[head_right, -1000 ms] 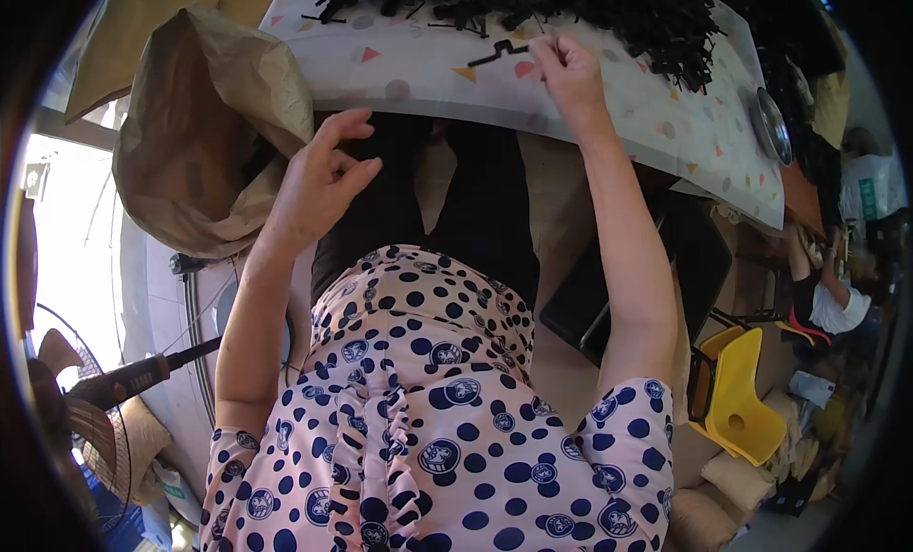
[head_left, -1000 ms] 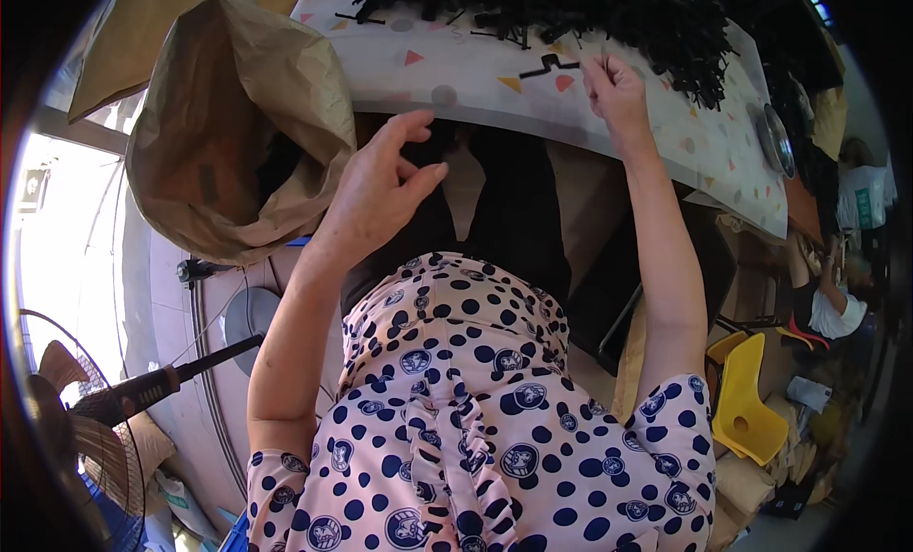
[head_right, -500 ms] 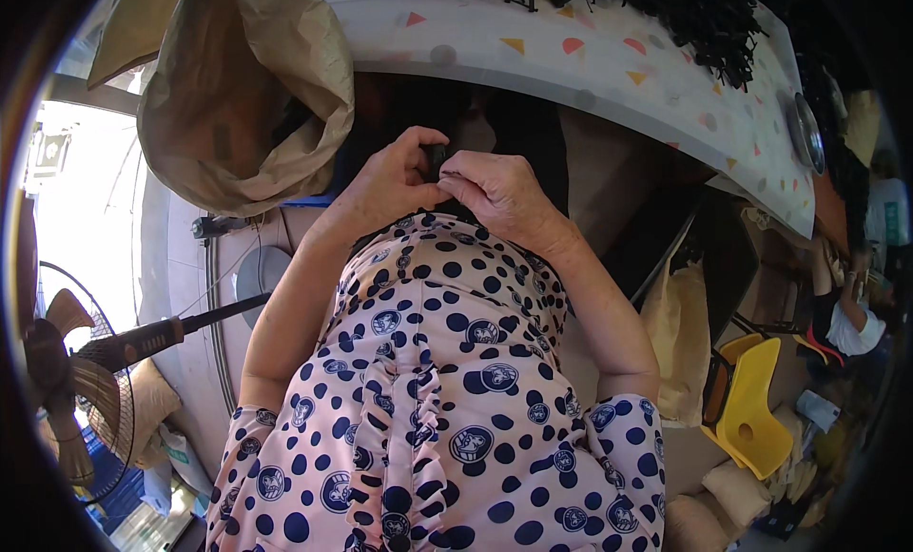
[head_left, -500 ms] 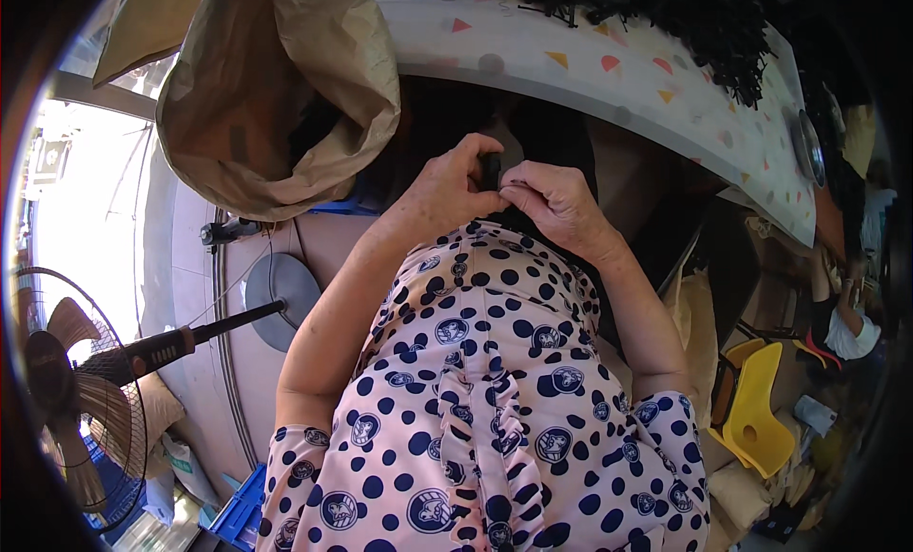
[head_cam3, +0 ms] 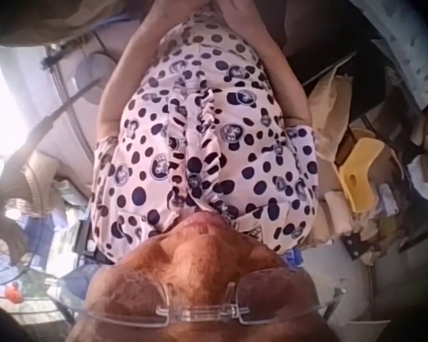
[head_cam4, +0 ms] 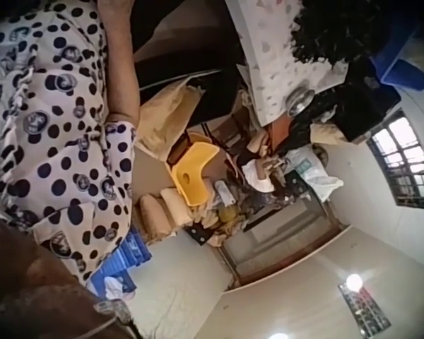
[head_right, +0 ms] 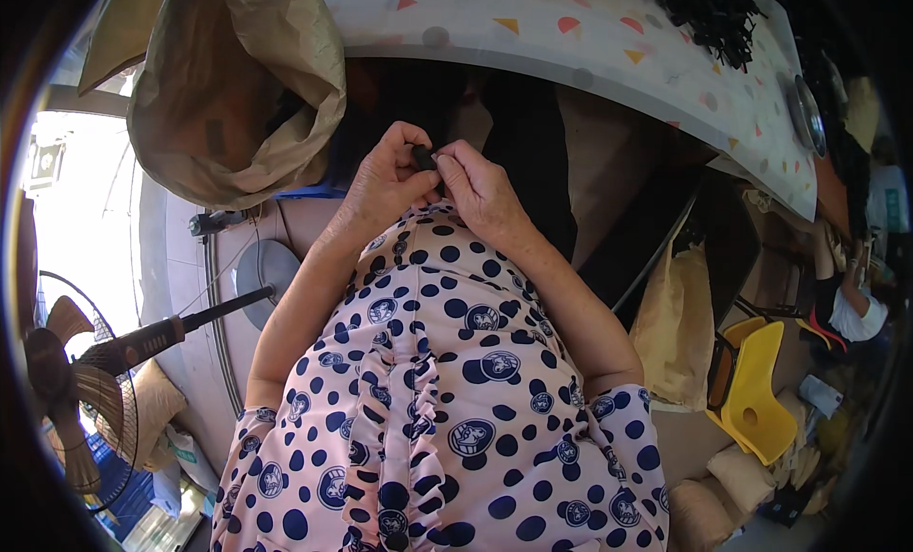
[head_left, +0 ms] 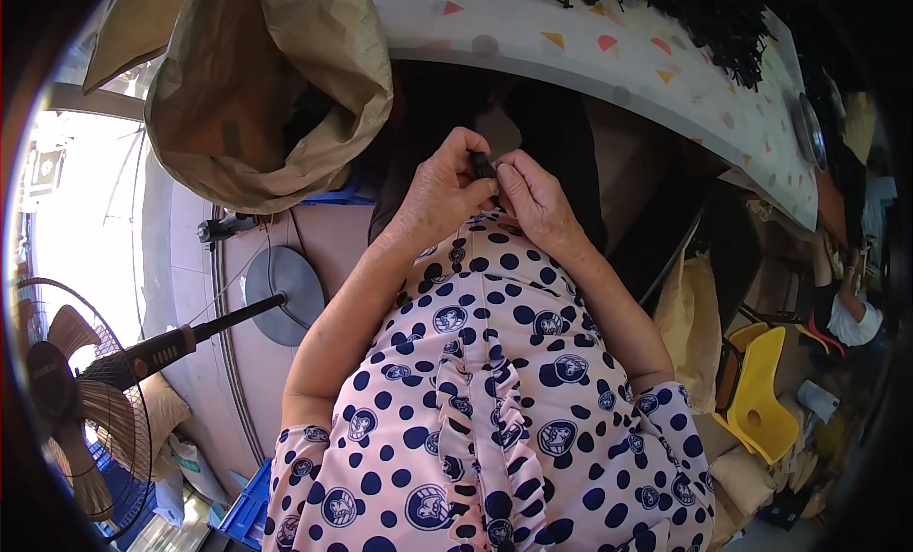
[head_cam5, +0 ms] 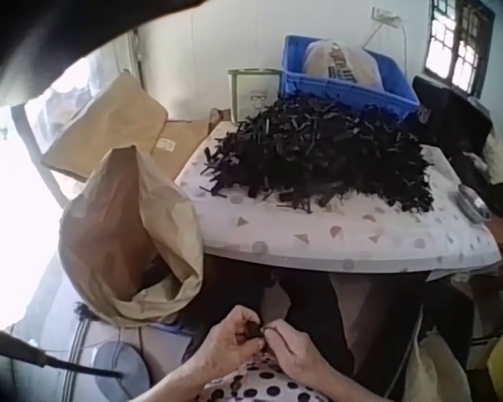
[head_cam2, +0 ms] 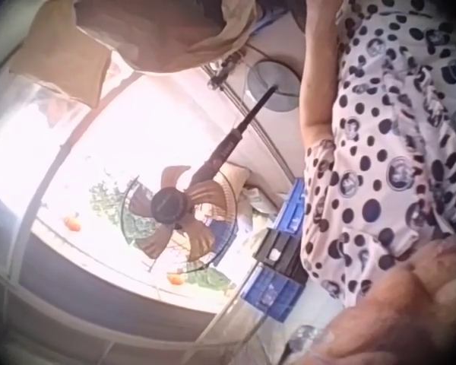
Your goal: Assembling small black plastic components by hand at a production workstation.
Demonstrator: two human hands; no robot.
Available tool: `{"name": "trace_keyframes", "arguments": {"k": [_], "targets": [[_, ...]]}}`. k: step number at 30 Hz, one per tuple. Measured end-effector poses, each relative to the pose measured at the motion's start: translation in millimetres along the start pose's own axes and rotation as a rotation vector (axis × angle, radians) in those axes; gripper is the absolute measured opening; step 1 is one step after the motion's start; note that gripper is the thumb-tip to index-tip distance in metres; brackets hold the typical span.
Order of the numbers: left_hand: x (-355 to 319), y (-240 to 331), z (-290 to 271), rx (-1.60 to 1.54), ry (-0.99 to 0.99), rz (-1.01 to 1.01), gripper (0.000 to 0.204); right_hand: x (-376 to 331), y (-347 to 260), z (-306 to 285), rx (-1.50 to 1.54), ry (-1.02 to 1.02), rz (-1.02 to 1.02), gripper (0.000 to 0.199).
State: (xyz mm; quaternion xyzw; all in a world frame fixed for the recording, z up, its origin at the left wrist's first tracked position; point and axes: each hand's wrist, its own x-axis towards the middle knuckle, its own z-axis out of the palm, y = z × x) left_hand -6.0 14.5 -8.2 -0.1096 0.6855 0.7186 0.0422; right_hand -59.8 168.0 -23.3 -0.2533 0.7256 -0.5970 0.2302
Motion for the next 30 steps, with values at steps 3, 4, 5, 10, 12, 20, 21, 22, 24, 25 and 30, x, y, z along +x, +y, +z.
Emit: {"name": "trace_keyframes", "arguments": {"k": [3, 4, 5, 10, 12, 20, 21, 22, 24, 25, 30], "targets": [[1.1, -9.2, -0.2, 0.073, 0.014, 0.05, 0.029, -0.3, 1.6, 2.4, -0.03, -0.012, -0.025, 0.022], [1.1, -10.3, -0.2, 0.166, 0.036, 0.075, 0.028, 0.1, 1.6, 2.3, -0.025, -0.026, -0.002, 0.022], [0.9, -11.0, 0.0, 0.26, 0.057, 0.1, 0.028, -0.1, 1.6, 2.5, -0.019, -0.04, 0.022, 0.022], [-1.2, -6.6, 1.3, 0.354, 0.074, 0.084, 0.029, -0.9, 2.0, 3.9, -0.023, -0.048, 0.039, 0.021], [-0.8, -6.5, -0.3, 0.367, 0.074, 0.08, 0.029, -1.2, 2.9, 4.7, -0.018, -0.052, 0.038, 0.021], [-2.0, 0.7, 4.7, 0.591, 0.14, 0.207, 0.03, -1.6, -5.6, 5.2, -0.063, -0.012, 0.035, 0.019], [-1.7, -1.6, 5.4, 0.591, 0.138, 0.207, 0.03, -1.3, -4.7, 6.3, -0.063, -0.01, 0.035, 0.019], [-1.1, -4.1, 5.8, 0.655, 0.16, 0.281, 0.03, -0.7, -2.5, 7.6, -0.072, 0.005, 0.027, 0.019], [1.3, -8.4, 6.2, 0.719, 0.182, 0.36, 0.03, 0.3, 0.4, 9.0, -0.084, 0.022, 0.015, 0.019], [2.2, -11.3, 6.3, 0.727, 0.196, 0.4, 0.032, -0.1, 2.1, 9.9, -0.08, 0.034, 0.009, 0.02], [3.7, 3.5, 10.7, 0.696, 0.209, 0.35, 0.031, 5.9, 13.4, 6.7, 0.082, 0.08, -0.099, 0.022]]}}
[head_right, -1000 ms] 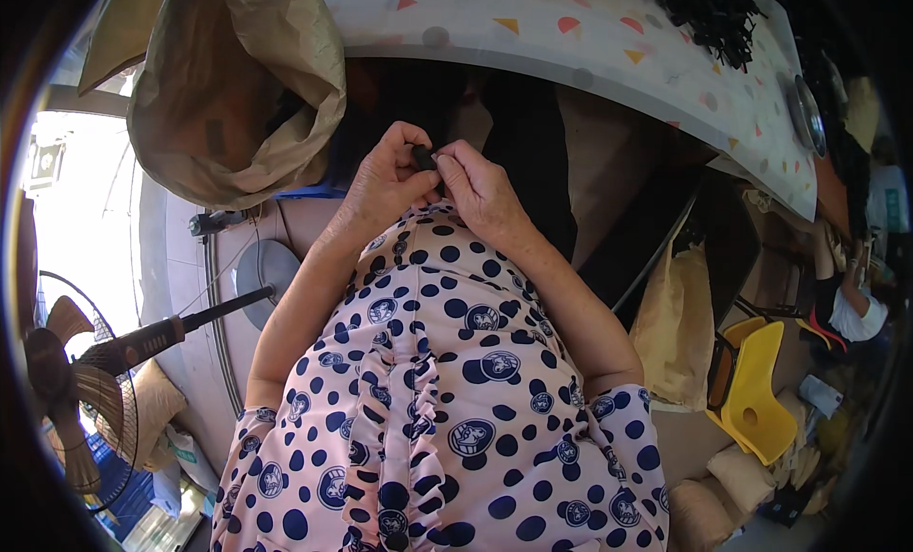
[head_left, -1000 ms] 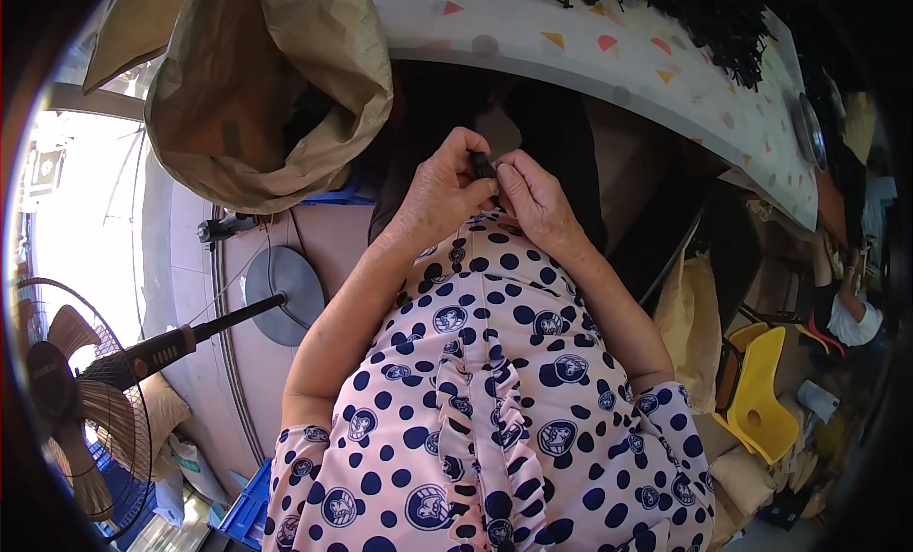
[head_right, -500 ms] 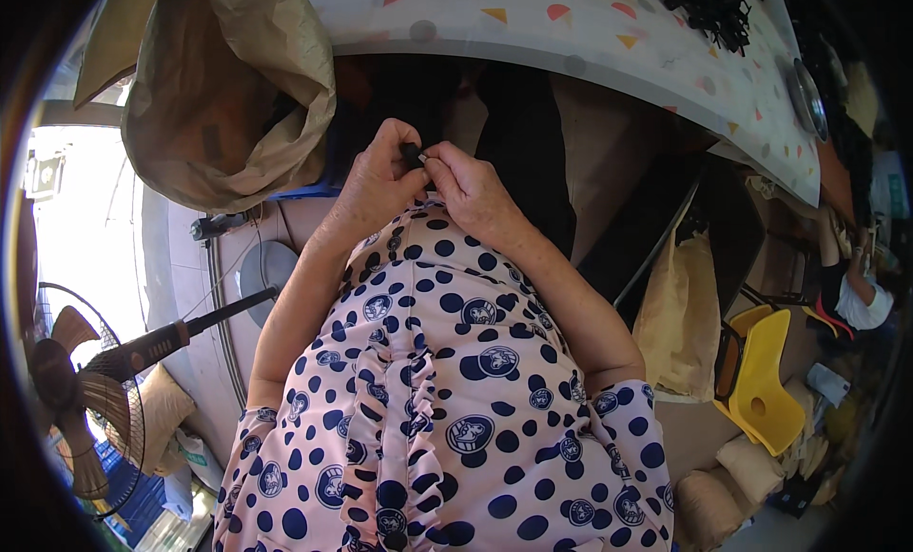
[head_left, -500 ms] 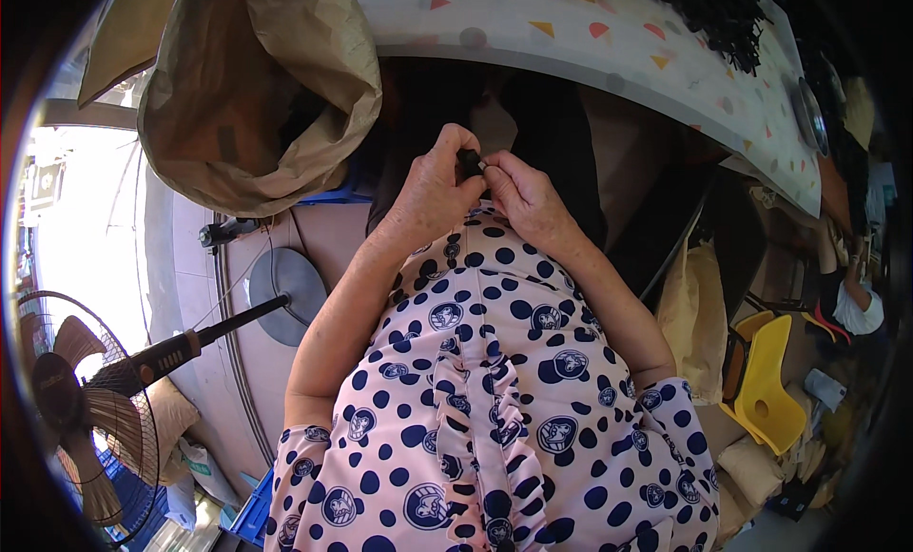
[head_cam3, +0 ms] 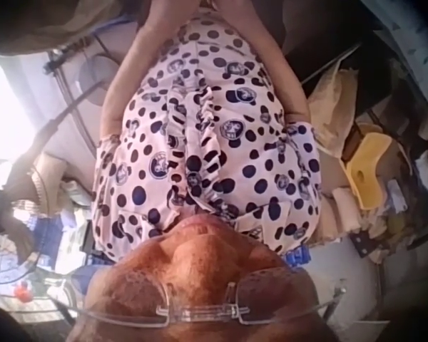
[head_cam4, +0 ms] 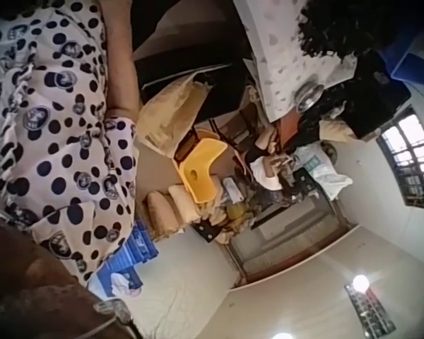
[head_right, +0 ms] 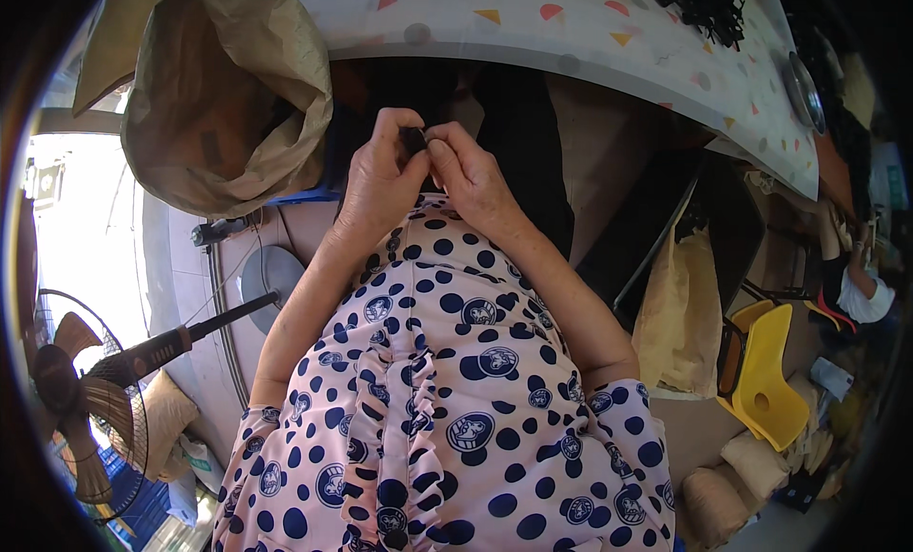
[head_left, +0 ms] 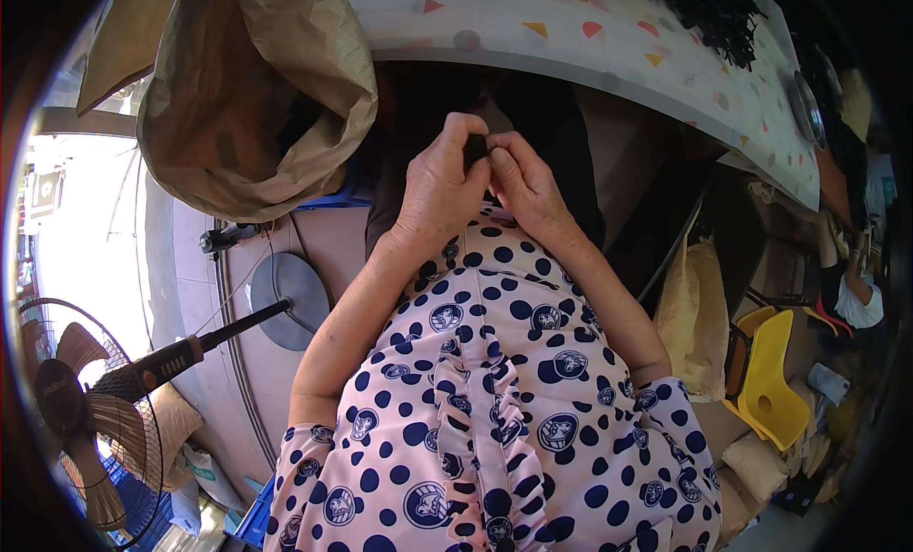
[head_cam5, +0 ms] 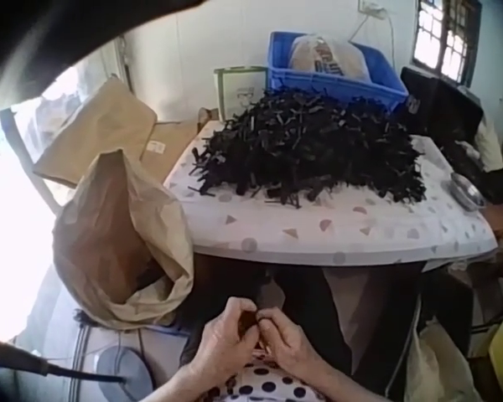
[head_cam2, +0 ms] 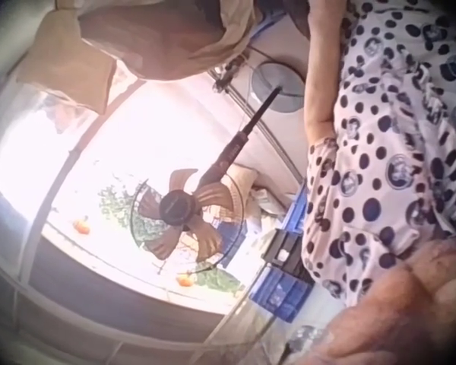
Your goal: Assembling small black plastic components by hand at a production workstation.
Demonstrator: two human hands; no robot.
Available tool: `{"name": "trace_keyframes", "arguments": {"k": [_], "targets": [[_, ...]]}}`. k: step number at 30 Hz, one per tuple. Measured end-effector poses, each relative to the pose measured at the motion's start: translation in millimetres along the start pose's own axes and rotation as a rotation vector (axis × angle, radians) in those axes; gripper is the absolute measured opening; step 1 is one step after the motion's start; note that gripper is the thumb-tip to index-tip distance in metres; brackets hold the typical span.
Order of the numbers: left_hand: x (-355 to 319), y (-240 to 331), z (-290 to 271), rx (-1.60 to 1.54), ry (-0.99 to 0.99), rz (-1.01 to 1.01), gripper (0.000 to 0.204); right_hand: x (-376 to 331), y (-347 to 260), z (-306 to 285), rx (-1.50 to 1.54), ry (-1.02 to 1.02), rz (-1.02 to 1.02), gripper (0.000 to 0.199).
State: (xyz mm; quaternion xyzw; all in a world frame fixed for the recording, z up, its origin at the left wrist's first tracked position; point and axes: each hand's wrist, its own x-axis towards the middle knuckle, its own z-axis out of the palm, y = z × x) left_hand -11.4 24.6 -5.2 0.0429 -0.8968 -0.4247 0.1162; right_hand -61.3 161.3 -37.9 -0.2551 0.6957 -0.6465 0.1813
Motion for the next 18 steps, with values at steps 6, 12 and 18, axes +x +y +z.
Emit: {"name": "trace_keyframes", "arguments": {"k": [6, 12, 18], "targets": [[-0.3, -0.2, -23.5, -1.379, -0.062, -0.471, 0.024, 4.2, -7.7, -7.1, 0.48, 0.001, 0.241, 0.019], [-4.3, -7.9, -15.2, -1.398, -0.179, -0.535, 0.031, 3.4, -9.1, -14.6, 0.499, -0.046, 0.187, 0.021], [-9.6, -19.8, -12.4, -1.497, -0.471, -0.429, 0.033, 5.4, -8.7, -23.2, 0.7, -0.168, 0.32, 0.027]]}}
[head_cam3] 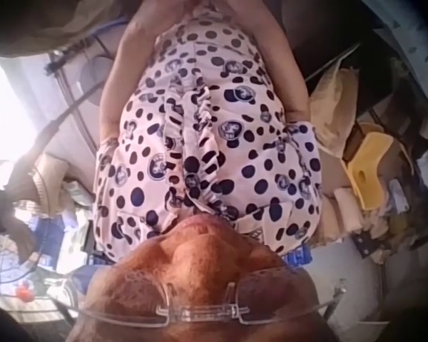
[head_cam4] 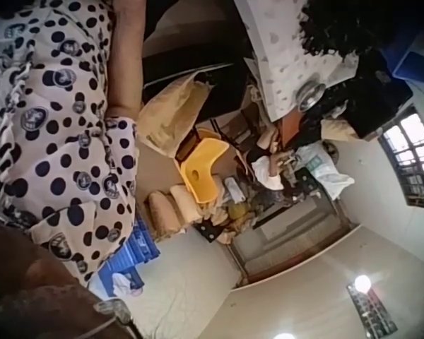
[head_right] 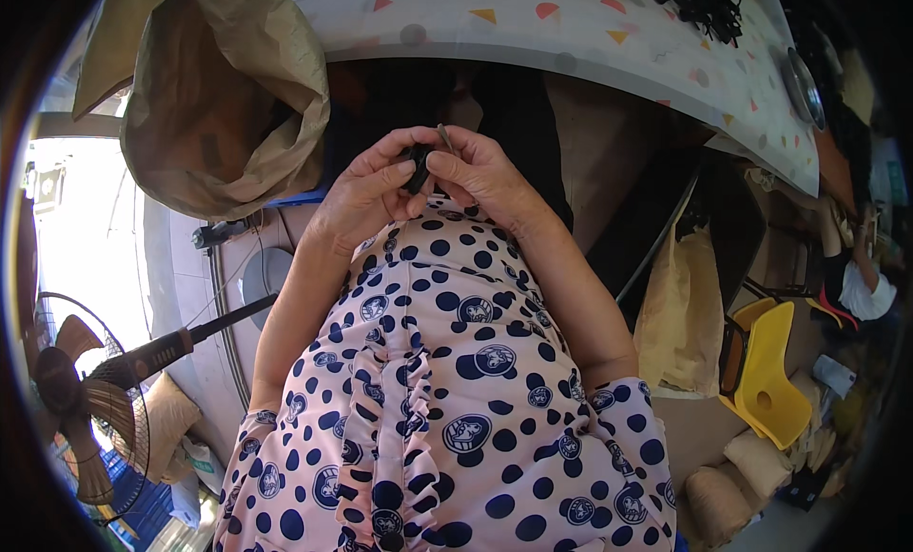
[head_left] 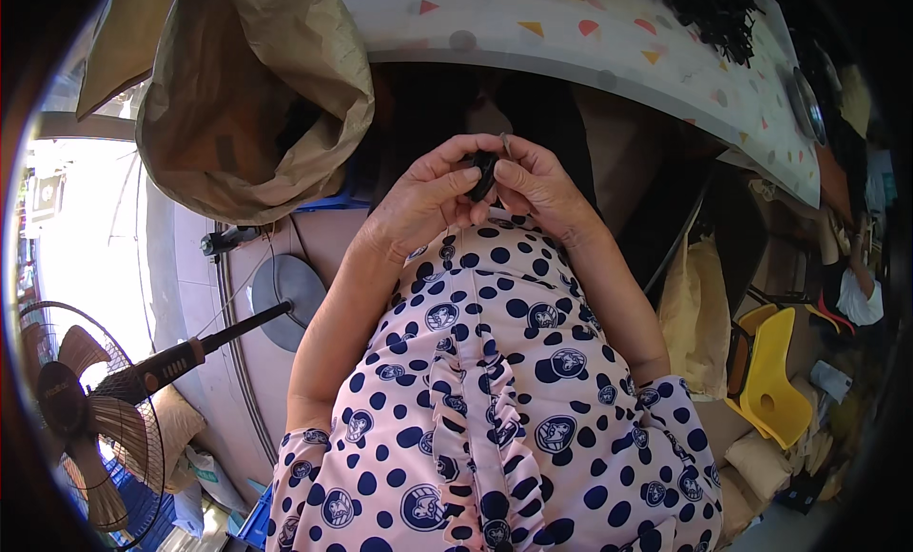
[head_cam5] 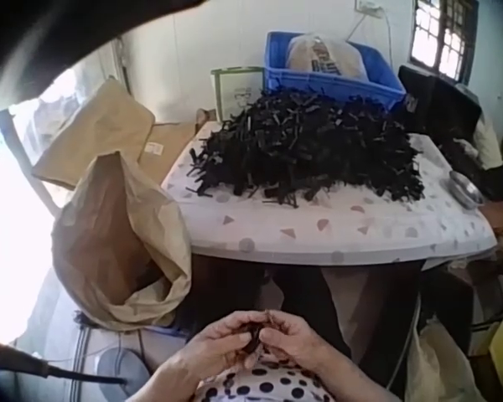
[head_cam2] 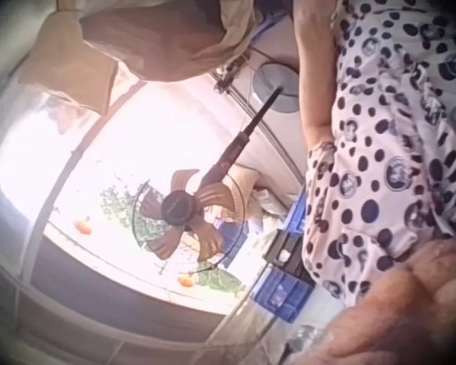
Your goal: Assembling small black plastic components by hand at a production workstation.
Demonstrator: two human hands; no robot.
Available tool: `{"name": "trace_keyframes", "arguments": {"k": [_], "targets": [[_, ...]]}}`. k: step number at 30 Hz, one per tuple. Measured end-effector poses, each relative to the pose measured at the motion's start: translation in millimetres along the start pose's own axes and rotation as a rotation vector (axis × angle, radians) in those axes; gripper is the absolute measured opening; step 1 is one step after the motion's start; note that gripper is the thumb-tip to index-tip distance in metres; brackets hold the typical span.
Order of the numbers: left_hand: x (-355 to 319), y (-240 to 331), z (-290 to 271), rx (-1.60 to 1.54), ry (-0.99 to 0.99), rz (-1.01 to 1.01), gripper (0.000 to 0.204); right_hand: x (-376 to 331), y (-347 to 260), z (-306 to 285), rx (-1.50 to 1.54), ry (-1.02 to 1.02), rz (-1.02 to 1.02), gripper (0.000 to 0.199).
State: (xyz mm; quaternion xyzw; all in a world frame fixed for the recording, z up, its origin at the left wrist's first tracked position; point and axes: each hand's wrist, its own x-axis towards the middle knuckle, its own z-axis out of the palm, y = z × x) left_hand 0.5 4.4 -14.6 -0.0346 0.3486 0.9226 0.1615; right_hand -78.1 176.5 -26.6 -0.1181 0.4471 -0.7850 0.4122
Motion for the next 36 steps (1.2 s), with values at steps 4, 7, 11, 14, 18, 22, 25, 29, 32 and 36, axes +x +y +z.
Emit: {"name": "trace_keyframes", "arguments": {"k": [4, 7, 11, 14, 18, 22, 25, 29, 32, 36], "targets": [[-0.4, 0.2, 5.1, 0.0, -0.068, -0.016, 0.034, -1.5, -3.5, -2.0, -0.086, -0.011, 0.081, 0.028], [0.6, 7.3, 17.9, 0.565, 0.149, 0.013, 0.035, 0.1, -5.9, -1.7, -0.241, 0.058, 0.038, 0.026], [-1.4, 5.2, 25.0, 0.744, 0.179, 0.039, 0.036, -1.6, -12.7, -0.4, -0.326, 0.044, 0.061, 0.022], [-1.9, 4.4, 26.8, 0.786, 0.193, 0.044, 0.037, -1.8, -16.3, 1.7, -0.368, 0.039, 0.071, 0.022], [-1.0, -0.9, 29.4, 0.971, 0.253, 0.14, 0.036, 2.0, -6.6, 1.5, -0.485, 0.053, -0.083, 0.023], [1.4, -7.6, 26.9, 1.062, 0.33, 0.354, 0.033, 1.6, -4.8, 17.2, -0.436, 0.135, -0.124, 0.025], [0.8, -9.3, 24.5, 1.07, 0.44, 0.437, 0.032, -7.1, -11.8, 31.2, -0.298, 0.152, -0.06, 0.031], [4.5, -11.4, 19.0, 1.011, 0.471, 0.462, 0.031, -11.9, -12.0, 43.2, -0.235, 0.137, 0.013, 0.038], [6.9, -13.5, 17.6, 1.022, 0.451, 0.49, 0.03, -7.6, -7.7, 39.7, -0.236, 0.134, -0.001, 0.036], [9.4, -14.8, 18.7, 1.018, 0.447, 0.515, 0.03, -6.9, -8.5, 40.6, -0.252, 0.154, 0.004, 0.033]]}}
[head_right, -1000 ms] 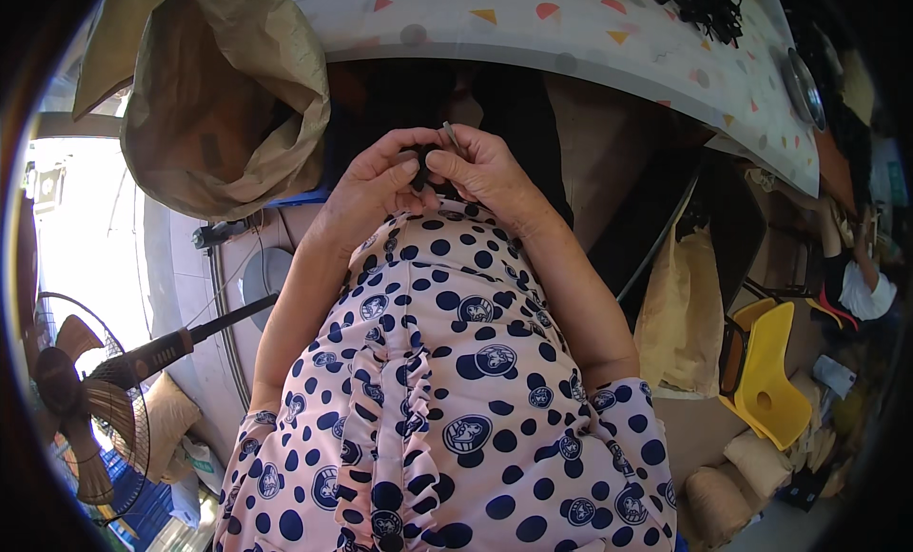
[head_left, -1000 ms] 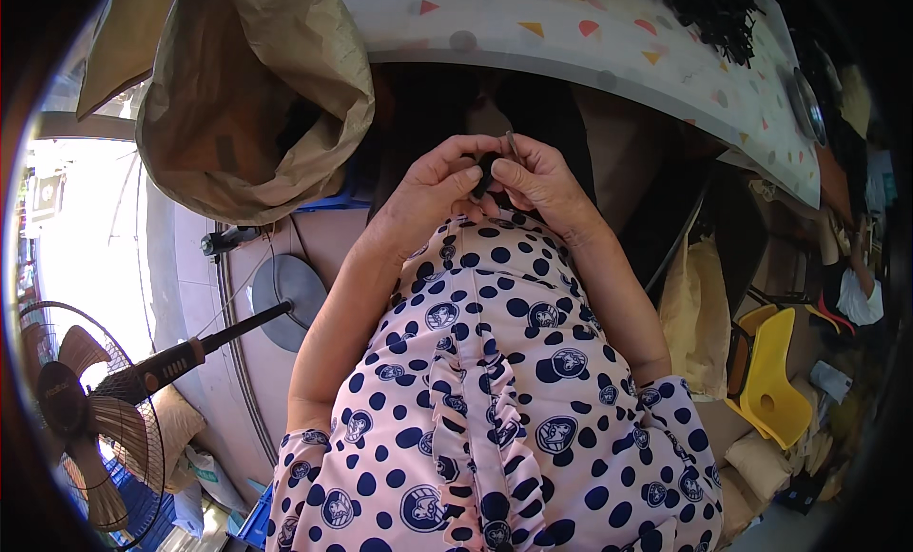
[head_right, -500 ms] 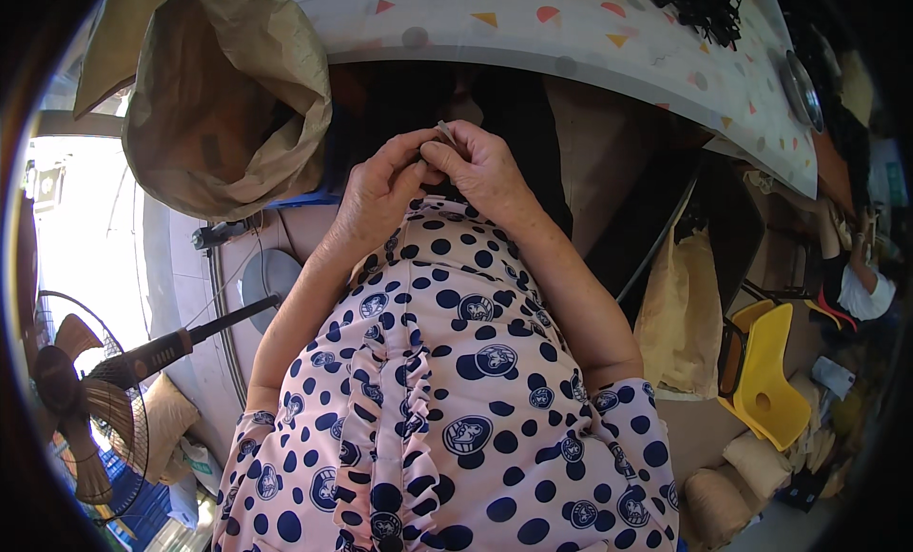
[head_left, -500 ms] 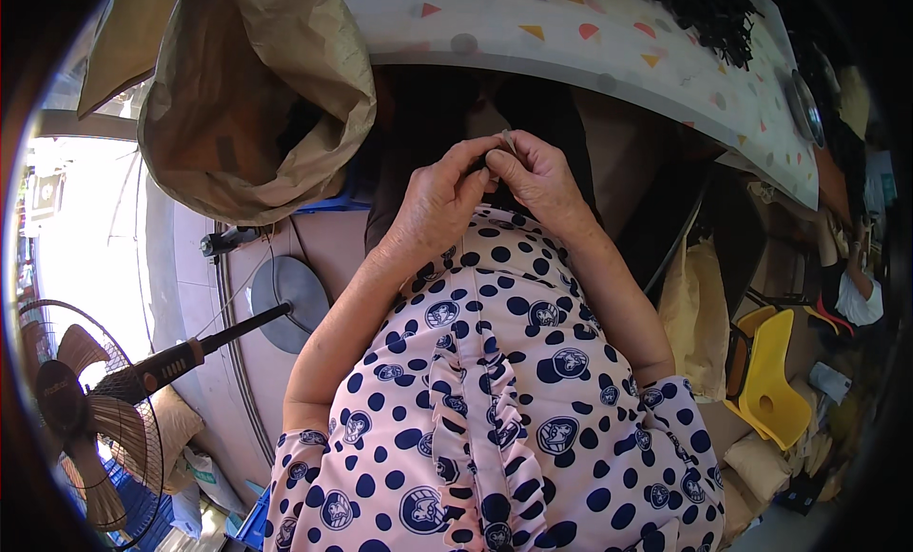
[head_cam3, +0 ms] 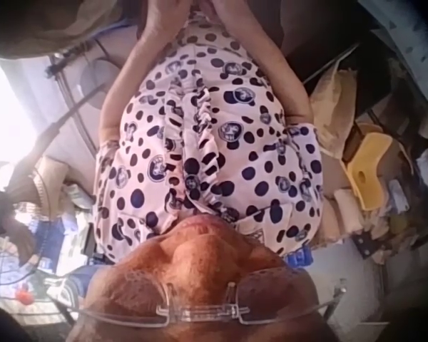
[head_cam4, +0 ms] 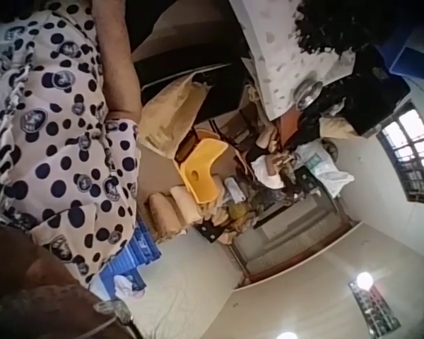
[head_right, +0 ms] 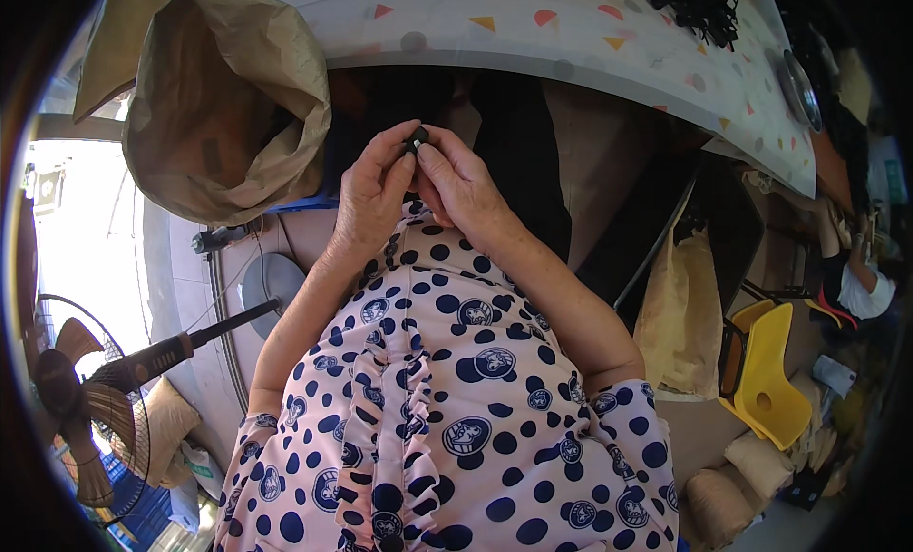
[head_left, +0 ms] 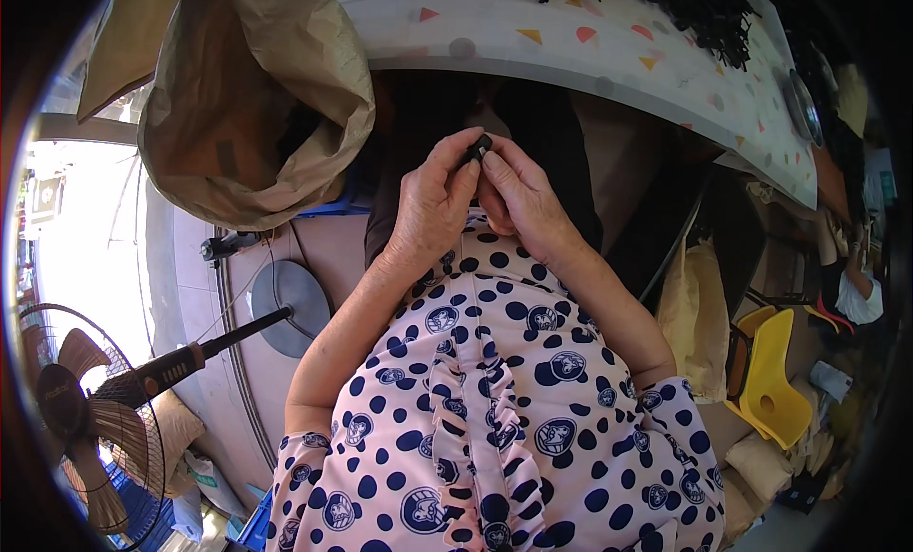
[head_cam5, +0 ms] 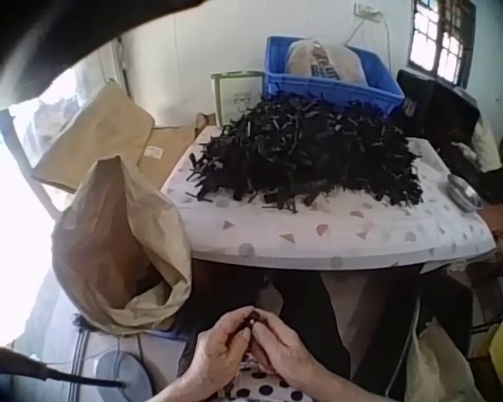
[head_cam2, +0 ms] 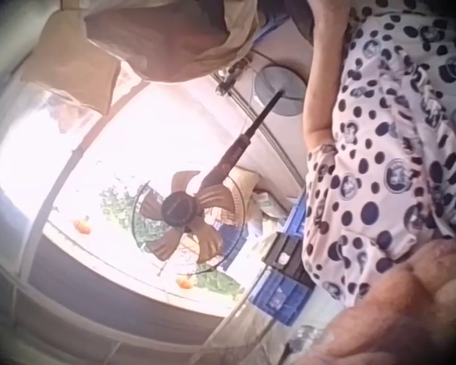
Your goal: Assembling small black plastic components by hand at a production workstation.
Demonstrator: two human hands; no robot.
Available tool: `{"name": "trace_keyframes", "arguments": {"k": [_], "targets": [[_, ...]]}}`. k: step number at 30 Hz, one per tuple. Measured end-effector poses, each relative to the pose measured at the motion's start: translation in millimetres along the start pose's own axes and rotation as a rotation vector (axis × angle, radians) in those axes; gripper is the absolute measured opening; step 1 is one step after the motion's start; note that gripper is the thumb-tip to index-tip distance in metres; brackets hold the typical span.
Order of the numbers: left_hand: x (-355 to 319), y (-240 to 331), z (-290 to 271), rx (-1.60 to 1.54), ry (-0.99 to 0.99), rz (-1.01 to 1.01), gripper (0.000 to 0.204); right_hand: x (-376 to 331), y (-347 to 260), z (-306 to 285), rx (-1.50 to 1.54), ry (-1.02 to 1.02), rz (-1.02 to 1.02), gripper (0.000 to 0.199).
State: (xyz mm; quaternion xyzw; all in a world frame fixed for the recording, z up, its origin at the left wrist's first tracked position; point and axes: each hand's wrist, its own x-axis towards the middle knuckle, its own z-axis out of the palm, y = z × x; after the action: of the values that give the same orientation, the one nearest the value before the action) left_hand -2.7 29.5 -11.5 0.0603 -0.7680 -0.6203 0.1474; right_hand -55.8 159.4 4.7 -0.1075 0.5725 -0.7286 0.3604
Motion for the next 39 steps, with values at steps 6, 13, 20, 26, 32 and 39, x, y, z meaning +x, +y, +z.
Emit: {"name": "trace_keyframes", "arguments": {"k": [6, 13, 20, 26, 32, 39], "targets": [[-2.0, 11.2, -0.1, 0.113, -0.002, 0.0, 0.03, 0.6, 0.8, 2.5, 0.054, 0.019, 0.062, 0.028], [0.0, 9.8, -5.4, 0.3, 0.082, 0.141, 0.033, 15.3, 3.7, 6.6, 0.066, -0.046, 0.076, 0.028], [22.3, 8.3, -51.1, 0.447, 0.202, 0.198, 0.033, 89.4, -8.8, -46.1, -0.692, -0.262, -0.46, 0.031], [38.3, -14.5, -186.4, 0.792, 0.364, -0.002, 0.031, 166.7, -86.9, -119.8, -1.52, 0.615, -0.624, 0.024], [24.3, -60.8, -223.0, 0.906, 0.28, -0.034, 0.034, 188.0, -98.5, -120.5, -1.738, 0.515, -0.481, 0.019], [46.4, 11.8, -128.6, 0.165, 0.268, -0.123, 0.054, 171.2, -95.5, -127.1, -1.26, 0.246, -0.631, 0.018]]}}
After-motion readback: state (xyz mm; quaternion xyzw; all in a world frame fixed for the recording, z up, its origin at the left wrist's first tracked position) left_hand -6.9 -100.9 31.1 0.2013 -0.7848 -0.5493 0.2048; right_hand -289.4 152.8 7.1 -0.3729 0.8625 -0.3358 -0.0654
